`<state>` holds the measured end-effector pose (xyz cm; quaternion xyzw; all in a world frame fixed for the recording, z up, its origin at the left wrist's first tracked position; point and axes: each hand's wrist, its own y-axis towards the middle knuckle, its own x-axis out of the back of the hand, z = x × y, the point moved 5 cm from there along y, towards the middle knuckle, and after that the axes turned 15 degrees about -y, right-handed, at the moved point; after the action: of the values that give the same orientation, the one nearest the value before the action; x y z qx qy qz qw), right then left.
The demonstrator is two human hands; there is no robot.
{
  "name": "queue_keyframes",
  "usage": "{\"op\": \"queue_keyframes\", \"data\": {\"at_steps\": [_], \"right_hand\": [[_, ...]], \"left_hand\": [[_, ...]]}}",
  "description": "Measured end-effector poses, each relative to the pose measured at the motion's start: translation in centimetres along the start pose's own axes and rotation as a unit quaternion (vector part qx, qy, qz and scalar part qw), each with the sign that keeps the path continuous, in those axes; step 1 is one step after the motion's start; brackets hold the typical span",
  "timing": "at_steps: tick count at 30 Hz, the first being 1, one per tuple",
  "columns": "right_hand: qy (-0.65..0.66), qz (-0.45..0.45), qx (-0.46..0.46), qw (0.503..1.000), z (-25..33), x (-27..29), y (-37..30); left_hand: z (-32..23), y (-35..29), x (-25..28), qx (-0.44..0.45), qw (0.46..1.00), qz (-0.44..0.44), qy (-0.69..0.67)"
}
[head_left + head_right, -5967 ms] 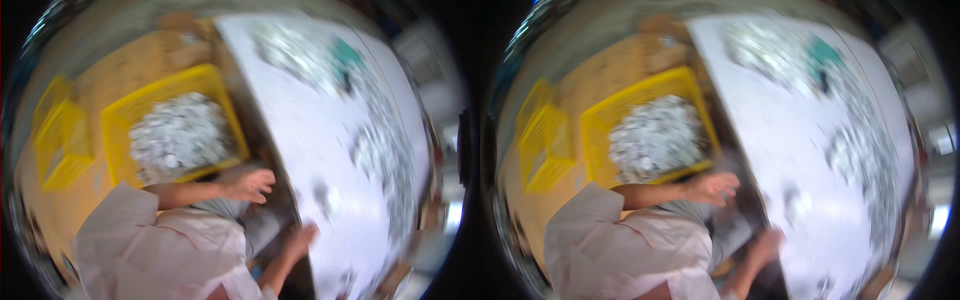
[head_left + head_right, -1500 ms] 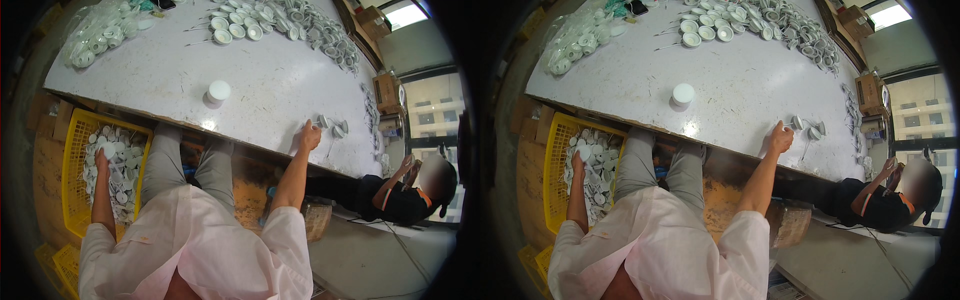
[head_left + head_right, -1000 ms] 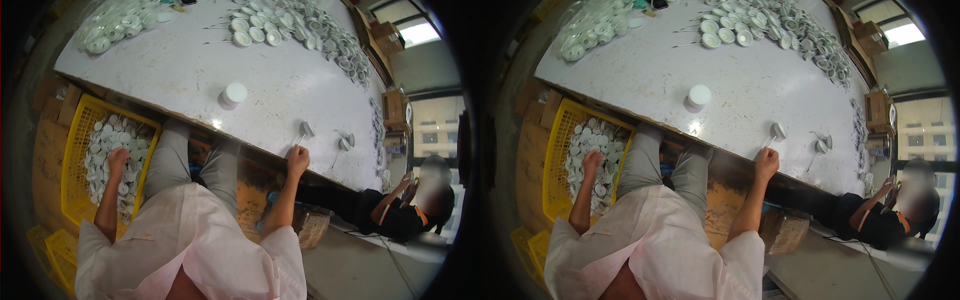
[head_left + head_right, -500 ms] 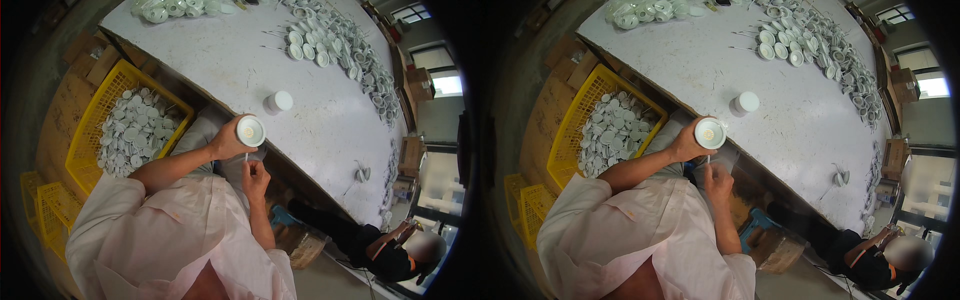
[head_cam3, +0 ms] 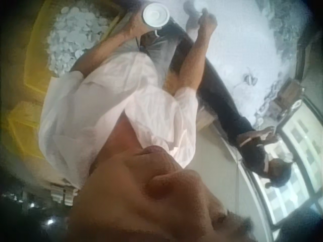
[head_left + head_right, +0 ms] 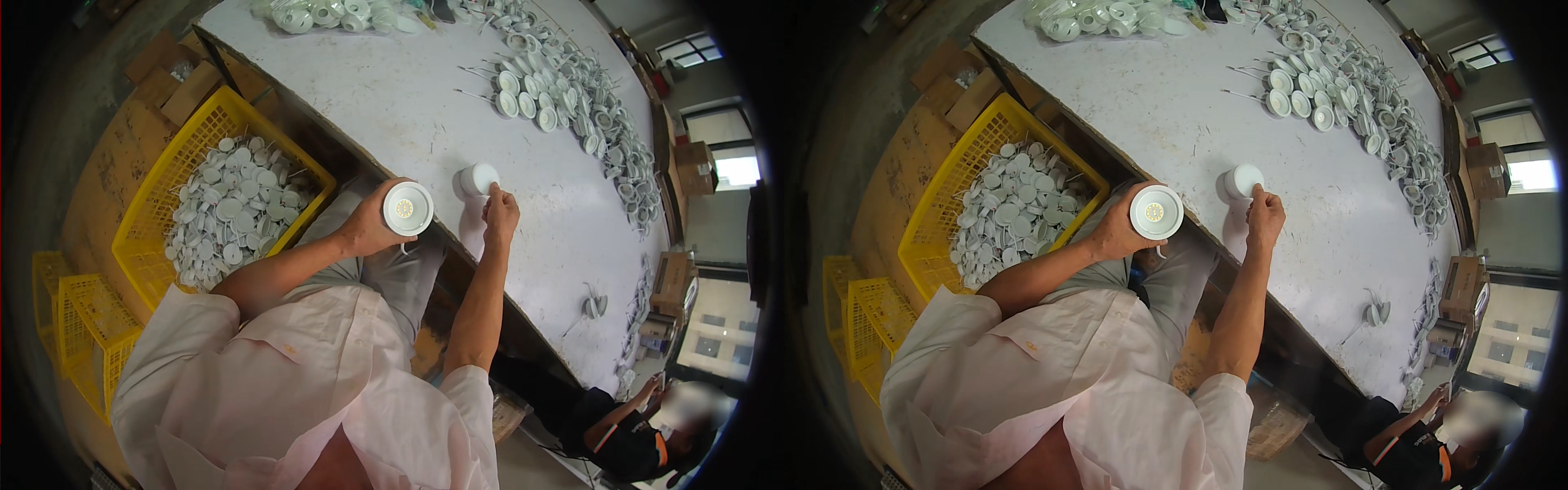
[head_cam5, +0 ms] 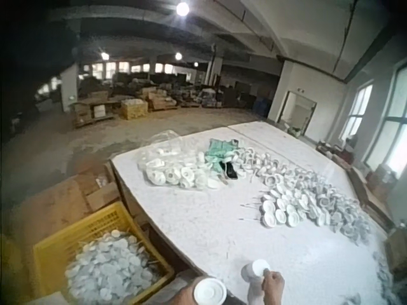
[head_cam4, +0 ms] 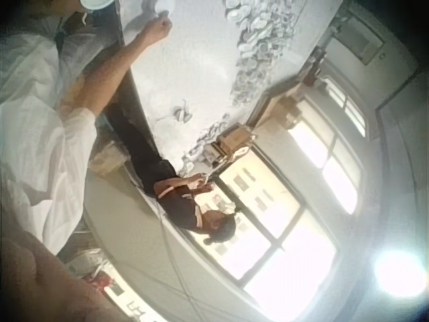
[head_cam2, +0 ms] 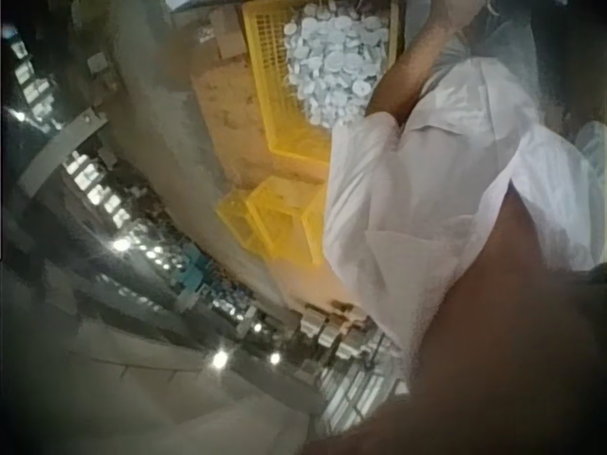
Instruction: The person assembles round light fixtures by taking base units from a crate, picking up round covers from the table, snapping the covers onto the bases, and placing the assembled lights on the table.
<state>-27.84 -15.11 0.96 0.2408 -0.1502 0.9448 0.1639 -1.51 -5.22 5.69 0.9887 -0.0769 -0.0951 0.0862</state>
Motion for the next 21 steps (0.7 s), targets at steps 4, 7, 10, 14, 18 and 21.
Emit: {"op": "queue_keyframes", "data": {"at_steps": [4, 7, 10, 14, 18, 21], "right_hand": [[0.064, -0.016, 0.001, 0.998, -0.5, 0.3, -1.0], [0.165, -0.013, -0.030, 0.986, -0.6, 0.4, -2.0], [0.255, -0.019, -0.034, 0.966, -0.5, 0.9, -3.5], [0.307, -0.009, -0.023, 0.952, -0.4, 0.2, -6.2], [0.311, 0.041, -0.028, 0.949, 0.2, -0.8, -8.5], [0.312, 0.054, -0.030, 0.948, 0.5, -1.4, -9.4]], "left_hand": [[0.3, -0.1, 0.2, -0.003, 1.000, 0.013, 0.005], [0.7, -0.1, -0.1, 0.001, 1.000, 0.023, -0.009], [1.0, 0.0, -0.2, 0.009, 0.999, 0.027, -0.026], [0.8, 0.1, -0.3, 0.012, 1.000, 0.023, -0.013], [1.4, 0.3, -0.3, 0.025, 0.999, 0.029, 0.012], [1.6, 0.7, -0.6, 0.048, 0.998, 0.031, 0.003]]}}
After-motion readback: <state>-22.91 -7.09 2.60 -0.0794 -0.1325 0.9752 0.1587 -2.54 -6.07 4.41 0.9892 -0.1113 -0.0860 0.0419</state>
